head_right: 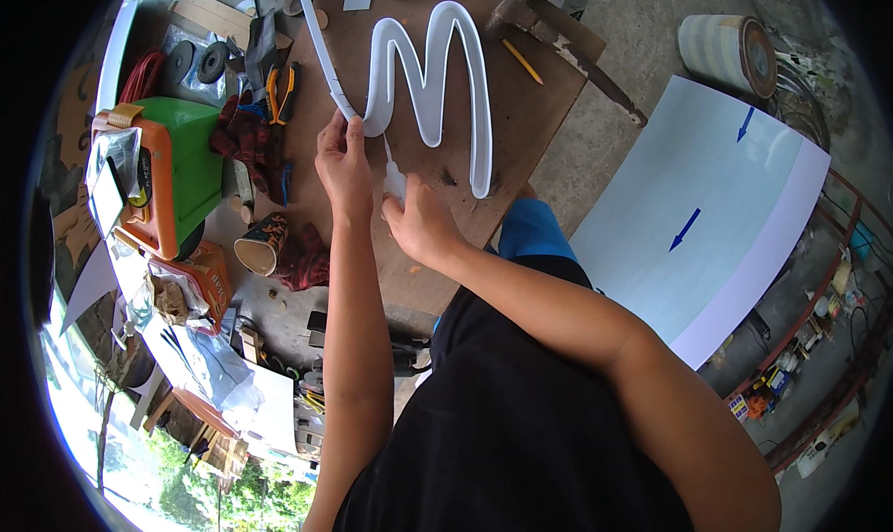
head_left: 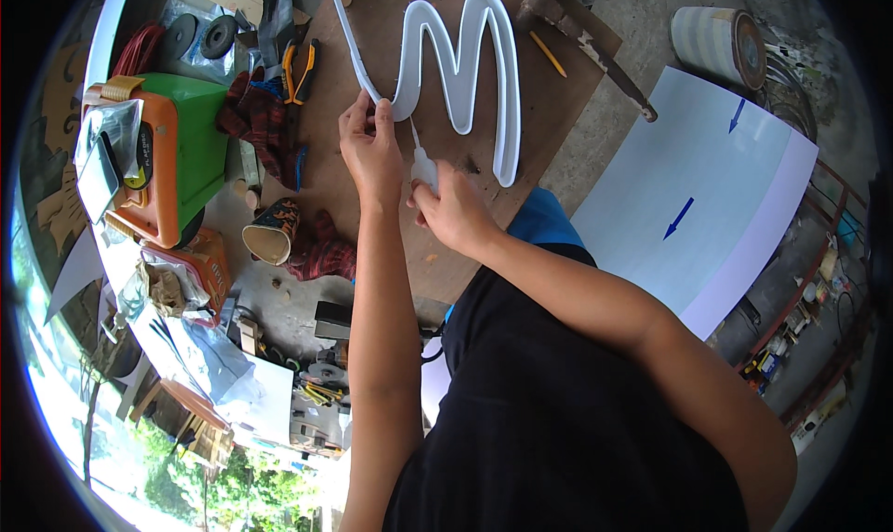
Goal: Apply adhesive and assemble acrylic sign letters.
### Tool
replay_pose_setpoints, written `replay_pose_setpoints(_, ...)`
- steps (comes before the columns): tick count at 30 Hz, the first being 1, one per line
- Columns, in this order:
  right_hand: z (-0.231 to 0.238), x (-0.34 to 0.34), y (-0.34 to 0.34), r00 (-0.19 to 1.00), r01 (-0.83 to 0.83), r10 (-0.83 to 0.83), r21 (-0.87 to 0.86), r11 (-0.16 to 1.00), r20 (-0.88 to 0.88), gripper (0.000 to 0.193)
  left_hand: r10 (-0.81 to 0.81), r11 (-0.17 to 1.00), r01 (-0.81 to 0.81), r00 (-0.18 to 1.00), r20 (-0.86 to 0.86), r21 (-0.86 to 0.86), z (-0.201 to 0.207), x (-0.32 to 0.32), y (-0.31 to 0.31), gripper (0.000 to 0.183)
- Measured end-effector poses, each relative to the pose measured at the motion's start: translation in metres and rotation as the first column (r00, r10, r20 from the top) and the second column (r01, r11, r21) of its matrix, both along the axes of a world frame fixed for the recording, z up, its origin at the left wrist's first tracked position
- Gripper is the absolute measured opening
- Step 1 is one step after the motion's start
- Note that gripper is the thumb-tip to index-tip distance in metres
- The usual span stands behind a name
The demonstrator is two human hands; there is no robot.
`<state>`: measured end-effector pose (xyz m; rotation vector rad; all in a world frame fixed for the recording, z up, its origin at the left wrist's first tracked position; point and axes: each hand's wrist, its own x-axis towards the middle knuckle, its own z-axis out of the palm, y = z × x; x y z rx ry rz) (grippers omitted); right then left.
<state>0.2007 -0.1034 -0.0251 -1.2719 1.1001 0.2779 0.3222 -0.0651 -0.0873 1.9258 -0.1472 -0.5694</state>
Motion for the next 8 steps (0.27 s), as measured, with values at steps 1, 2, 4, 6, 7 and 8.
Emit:
replay_pose_setpoints(1, -0.0007, -0.0001, 0.0002, 1.000, 0.008, -0.008, 0.000, 1.000, 0.007, 0.023, -0.001, 1.000, 0.001, 1.000, -0.003, 0.005, 0.0007, 0.0001, -0.0001, 0.042)
replay_pose_setpoints(2, -0.0016, -0.0001, 0.0004, 1.000, 0.016, -0.016, 0.001, 1.000, 0.015, 0.023, -0.001, 1.000, 0.001, 1.000, -0.003, 0.005, 0.0008, 0.0003, -0.0001, 0.042)
replay_pose_setpoints(4, -0.0036, 0.0003, -0.0002, 1.000, 0.000, 0.000, 0.003, 1.000, 0.004, 0.023, -0.015, 0.999, 0.015, 1.000, 0.007, 0.031, 0.0007, 0.0010, -0.0004, 0.043)
replay_pose_setpoints(6, -0.0023, 0.0005, -0.0010, 1.000, -0.017, 0.017, 0.007, 1.000, -0.007, 0.024, -0.011, 1.000, 0.011, 1.000, 0.008, 0.024, -0.0006, 0.0009, 0.0011, 0.044)
replay_pose_setpoints(7, -0.0011, 0.0005, -0.0015, 1.000, -0.026, 0.026, 0.019, 0.999, -0.013, 0.024, -0.008, 1.000, 0.008, 1.000, 0.011, 0.016, -0.0012, 0.0009, 0.0017, 0.044)
replay_pose_setpoints(8, 0.0010, 0.0018, -0.0033, 0.999, -0.034, 0.034, 0.029, 0.999, -0.017, 0.024, -0.006, 1.000, 0.006, 1.000, 0.007, 0.008, -0.0027, 0.0012, 0.0018, 0.045)
